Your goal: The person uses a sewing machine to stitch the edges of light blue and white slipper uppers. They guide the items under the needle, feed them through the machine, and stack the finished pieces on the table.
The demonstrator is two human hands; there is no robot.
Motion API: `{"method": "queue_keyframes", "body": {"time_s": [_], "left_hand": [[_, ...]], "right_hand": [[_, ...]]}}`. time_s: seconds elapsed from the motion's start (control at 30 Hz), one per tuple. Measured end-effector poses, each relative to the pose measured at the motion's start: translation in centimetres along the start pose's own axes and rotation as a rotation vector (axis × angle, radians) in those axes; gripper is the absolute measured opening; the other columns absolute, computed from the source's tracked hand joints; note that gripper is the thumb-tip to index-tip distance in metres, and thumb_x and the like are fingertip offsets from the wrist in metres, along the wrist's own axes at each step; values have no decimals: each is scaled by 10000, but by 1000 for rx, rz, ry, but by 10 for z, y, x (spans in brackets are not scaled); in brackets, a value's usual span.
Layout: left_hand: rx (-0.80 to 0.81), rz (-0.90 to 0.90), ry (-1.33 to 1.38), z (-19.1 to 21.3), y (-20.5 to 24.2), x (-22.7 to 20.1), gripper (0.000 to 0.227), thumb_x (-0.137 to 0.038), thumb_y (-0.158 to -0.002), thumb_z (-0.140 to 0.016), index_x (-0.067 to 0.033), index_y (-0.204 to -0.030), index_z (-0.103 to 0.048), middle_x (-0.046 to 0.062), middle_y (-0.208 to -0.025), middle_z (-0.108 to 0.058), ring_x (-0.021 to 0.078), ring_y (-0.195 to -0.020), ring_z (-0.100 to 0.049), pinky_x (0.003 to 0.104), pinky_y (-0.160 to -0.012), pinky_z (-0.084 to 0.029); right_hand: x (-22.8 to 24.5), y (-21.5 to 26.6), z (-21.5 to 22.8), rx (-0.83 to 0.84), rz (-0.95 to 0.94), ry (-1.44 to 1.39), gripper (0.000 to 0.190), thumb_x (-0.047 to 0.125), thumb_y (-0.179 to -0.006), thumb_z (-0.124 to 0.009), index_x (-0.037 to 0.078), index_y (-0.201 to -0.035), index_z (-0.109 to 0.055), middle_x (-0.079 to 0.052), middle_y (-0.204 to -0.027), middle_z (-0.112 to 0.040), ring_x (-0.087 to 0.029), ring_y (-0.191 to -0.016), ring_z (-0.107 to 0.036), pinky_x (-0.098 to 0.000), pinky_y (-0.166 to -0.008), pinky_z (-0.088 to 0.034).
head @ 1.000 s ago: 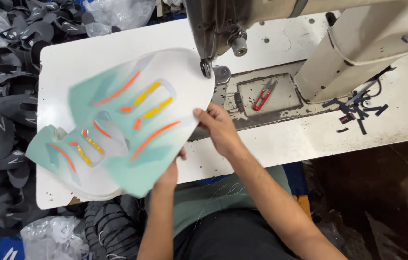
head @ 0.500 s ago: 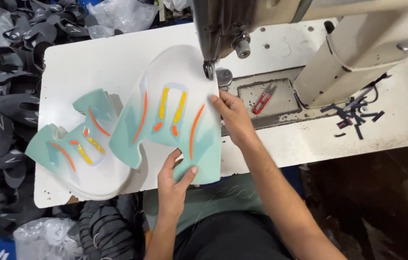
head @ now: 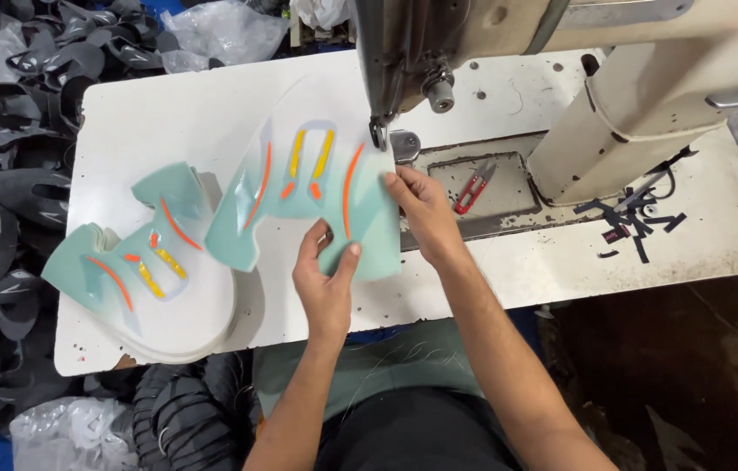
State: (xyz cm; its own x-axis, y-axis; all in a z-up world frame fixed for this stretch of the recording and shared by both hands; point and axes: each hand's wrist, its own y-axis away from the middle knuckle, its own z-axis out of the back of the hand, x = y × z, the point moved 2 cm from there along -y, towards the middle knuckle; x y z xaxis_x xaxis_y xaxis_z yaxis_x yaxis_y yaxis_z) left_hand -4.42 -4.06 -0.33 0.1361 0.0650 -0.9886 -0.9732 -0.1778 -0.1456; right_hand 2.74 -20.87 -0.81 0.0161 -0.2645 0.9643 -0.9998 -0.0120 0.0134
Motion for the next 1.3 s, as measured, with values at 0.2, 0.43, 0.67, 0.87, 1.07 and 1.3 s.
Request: {"method": "queue_keyframes", "body": {"time_s": [0.2,0.43,0.67,0.87,1.07,1.3], "left_hand": [[-27,-32,30,-12,-25,4,562,-165,-905,-758,89,-1364,-558,174,-1282,-660,256,-1231,-607,386,-1044,-493],[-95,-80,22,-26,-59,11,577,-176,-913,-764,87,-1382,-554,186,-1331,-646,269,-1263,-591,400,-1090,-455],[-147,-100,210,-45,-87,17,532,-142,-927,-748,84,-1374,-570,160,-1316,-636,248,-1236,-568,385,-1075,-448],[-152,-141,156,-50,-109,13,515,-129,-947,-749,81,-1383,-572,155,-1306,-642,241,-1214,-570,374,-1072,-451],[-102,-139,258,-56,-142,29,517,-76,-943,-735,108,-1388,-548,167,-1292,-620,216,-1164,-600,346,-1024,-485],[-7,26,410,-57,-158,20,525,-82,-938,-709,117,-1387,-525,164,-1074,-660,163,-711,-624,305,-487,-491]], "right_hand": [[-3,5,2,-19,35,54,318,283,-1065,-585,-8,-1128,-695,46,-882,-606,-34,-801,-502,-224,-709,-446],[-5,14,-1,-79,109,236,284,259,-1065,-583,-6,-1087,-682,18,-833,-597,-55,-758,-517,-238,-660,-453],[-10,7,0,-64,92,141,291,239,-1081,-545,-20,-1032,-667,-34,-803,-696,-94,-735,-642,-263,-688,-547],[33,-2,28,9,334,779,182,146,-1003,-661,14,-1096,-745,-64,-876,-763,-121,-763,-711,-254,-685,-553],[133,31,188,-806,1118,1146,433,-41,-1003,-585,25,-1425,-513,-133,-1366,-562,-273,-1284,-582,-467,-1078,-547],[53,23,283,-735,1047,942,585,-60,-1146,-687,177,-1580,-373,-49,-1601,-322,-299,-1504,-350,-492,-1233,-356]]}}
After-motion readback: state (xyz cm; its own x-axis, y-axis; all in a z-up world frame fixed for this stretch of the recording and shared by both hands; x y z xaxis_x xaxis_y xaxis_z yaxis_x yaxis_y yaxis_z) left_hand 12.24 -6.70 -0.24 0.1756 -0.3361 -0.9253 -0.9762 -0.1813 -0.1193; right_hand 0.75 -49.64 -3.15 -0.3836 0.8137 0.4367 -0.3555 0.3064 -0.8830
